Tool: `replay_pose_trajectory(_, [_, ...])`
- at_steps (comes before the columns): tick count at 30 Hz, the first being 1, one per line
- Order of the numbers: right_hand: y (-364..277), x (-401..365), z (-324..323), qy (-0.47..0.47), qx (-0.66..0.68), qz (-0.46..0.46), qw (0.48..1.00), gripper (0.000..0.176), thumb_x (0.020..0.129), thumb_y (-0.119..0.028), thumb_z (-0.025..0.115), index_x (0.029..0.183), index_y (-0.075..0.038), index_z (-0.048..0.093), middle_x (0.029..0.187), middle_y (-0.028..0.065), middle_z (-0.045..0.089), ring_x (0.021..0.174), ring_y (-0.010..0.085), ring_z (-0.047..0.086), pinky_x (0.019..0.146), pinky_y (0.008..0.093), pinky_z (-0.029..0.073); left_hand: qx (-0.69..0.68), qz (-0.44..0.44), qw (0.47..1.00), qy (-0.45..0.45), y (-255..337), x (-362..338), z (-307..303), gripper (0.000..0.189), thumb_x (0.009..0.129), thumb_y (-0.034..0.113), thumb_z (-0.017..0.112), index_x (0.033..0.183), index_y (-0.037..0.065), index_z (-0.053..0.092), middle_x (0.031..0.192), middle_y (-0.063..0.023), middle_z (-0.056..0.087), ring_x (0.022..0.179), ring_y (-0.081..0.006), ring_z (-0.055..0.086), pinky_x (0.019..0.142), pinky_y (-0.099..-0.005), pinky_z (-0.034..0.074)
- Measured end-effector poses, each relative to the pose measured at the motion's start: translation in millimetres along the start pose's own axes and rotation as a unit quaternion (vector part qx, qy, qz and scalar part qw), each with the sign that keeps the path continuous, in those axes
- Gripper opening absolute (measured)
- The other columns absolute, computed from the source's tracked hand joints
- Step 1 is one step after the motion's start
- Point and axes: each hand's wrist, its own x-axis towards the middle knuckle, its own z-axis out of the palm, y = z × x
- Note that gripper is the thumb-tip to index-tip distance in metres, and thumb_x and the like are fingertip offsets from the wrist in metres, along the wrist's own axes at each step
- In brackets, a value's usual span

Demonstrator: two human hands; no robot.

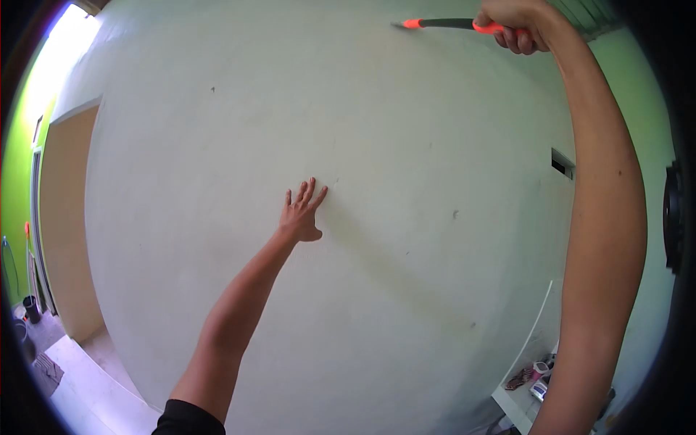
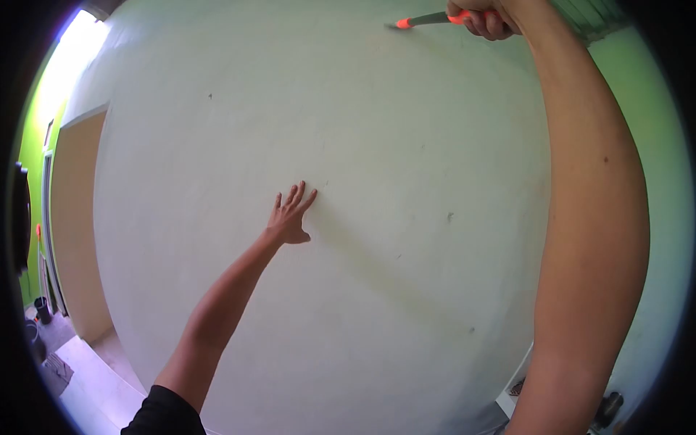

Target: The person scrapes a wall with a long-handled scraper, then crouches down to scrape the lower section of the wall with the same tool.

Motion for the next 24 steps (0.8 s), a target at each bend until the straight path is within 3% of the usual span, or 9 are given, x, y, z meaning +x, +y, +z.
replay_pose_trajectory(2, [18, 2, 5, -0.001, 0.034, -0.006, 0.999, 0.016, 0.104, -0.016, 0.046, 0.098, -0.002, 0.051, 0.062, -0.0009, 0.046, 0.044, 0.0051, 0.033, 0.037, 0.0223, 0.022, 0.003, -0.009, 1.000, -0.008, 6, -3, 3, 0.123, 0.067, 0.035, 0.081, 0.166, 0.025, 0.009, 0.173, -0.0146, 0.000, 0.159, -0.0319, 0.008, 0.127, -0.0578, 0.014])
replay_pose_trajectory(3, [24, 1, 2, 0.006, 0.054, -0.015, 0.998, 0.023, 0.103, -0.014, 0.048, 0.081, -0.006, 0.051, 0.061, 0.0001, 0.046, 0.045, 0.0056, 0.034, 0.038, 0.0222, 0.023, 0.008, -0.016, 1.000, -0.002, 7, -1, -2, 0.121, 0.068, 0.034, 0.079, 0.166, 0.025, 0.009, 0.173, -0.0147, 0.001, 0.160, -0.0314, 0.008, 0.127, -0.0576, 0.013])
replay_pose_trajectory(6, [32, -2, -1, 0.091, 0.033, 0.013, 0.995, 0.029, 0.093, -0.020, 0.056, 0.071, -0.012, 0.040, 0.058, -0.0007, 0.040, 0.044, 0.0078, 0.029, 0.037, 0.0245, 0.020, 0.013, -0.011, 0.999, -0.028, 5, 2, -10, 0.122, 0.067, 0.037, 0.080, 0.166, 0.024, 0.010, 0.173, -0.0157, 0.002, 0.159, -0.0326, 0.009, 0.127, -0.0578, 0.013])
replay_pose_trajectory(9, [47, 3, 37, 0.048, 0.061, -0.084, 0.993, 0.028, 0.093, -0.019, 0.055, 0.071, -0.010, 0.041, 0.057, -0.0002, 0.040, 0.044, 0.0080, 0.030, 0.038, 0.0242, 0.020, 0.007, -0.020, 0.999, -0.030, 5, 7, -1, 0.127, 0.065, 0.039, 0.085, 0.166, 0.025, 0.009, 0.173, -0.0157, 0.001, 0.159, -0.0327, 0.008, 0.126, -0.0588, 0.014])
replay_pose_trajectory(12, [47, 38, 67, 0.089, 0.144, -0.047, 0.984, 0.027, 0.091, -0.017, 0.055, 0.070, -0.008, 0.040, 0.056, 0.0005, 0.039, 0.044, 0.0084, 0.032, 0.038, 0.0246, 0.020, 0.015, -0.015, 0.999, -0.042, 4, 8, -13, 0.124, 0.067, 0.042, 0.082, 0.166, 0.025, 0.010, 0.173, -0.0138, 0.003, 0.160, -0.0300, 0.009, 0.126, -0.0603, 0.014])
replay_pose_trajectory(15, [18, -7, 52, 0.051, 0.077, -0.045, 0.995, 0.026, 0.091, -0.015, 0.053, 0.071, -0.007, 0.040, 0.056, 0.0009, 0.041, 0.046, 0.0091, 0.034, 0.039, 0.0246, 0.022, 0.011, -0.001, 0.999, -0.035, -4, 6, -15, 0.125, 0.066, 0.040, 0.082, 0.166, 0.027, 0.009, 0.173, -0.0123, 0.003, 0.160, -0.0289, 0.009, 0.126, -0.0596, 0.015])
replay_pose_trajectory(19, [29, 24, 77, 0.076, 0.107, -0.044, 0.990, 0.019, 0.089, -0.011, 0.049, 0.072, -0.006, 0.041, 0.058, 0.0016, 0.042, 0.047, 0.0090, 0.034, 0.039, 0.0241, 0.022, 0.025, -0.011, 0.999, -0.036, 2, 4, -11, 0.124, 0.066, 0.036, 0.081, 0.166, 0.027, 0.009, 0.173, -0.0120, 0.003, 0.160, -0.0287, 0.010, 0.126, -0.0585, 0.015])
replay_pose_trajectory(24, [31, 6, 74, 0.051, 0.085, -0.064, 0.993, 0.021, 0.091, -0.014, 0.049, 0.073, -0.006, 0.041, 0.059, 0.0017, 0.042, 0.047, 0.0084, 0.033, 0.038, 0.0246, 0.021, 0.025, -0.015, 0.999, -0.043, 4, 0, -11, 0.121, 0.069, 0.036, 0.079, 0.166, 0.026, 0.009, 0.173, -0.0130, 0.003, 0.160, -0.0289, 0.010, 0.126, -0.0582, 0.016])
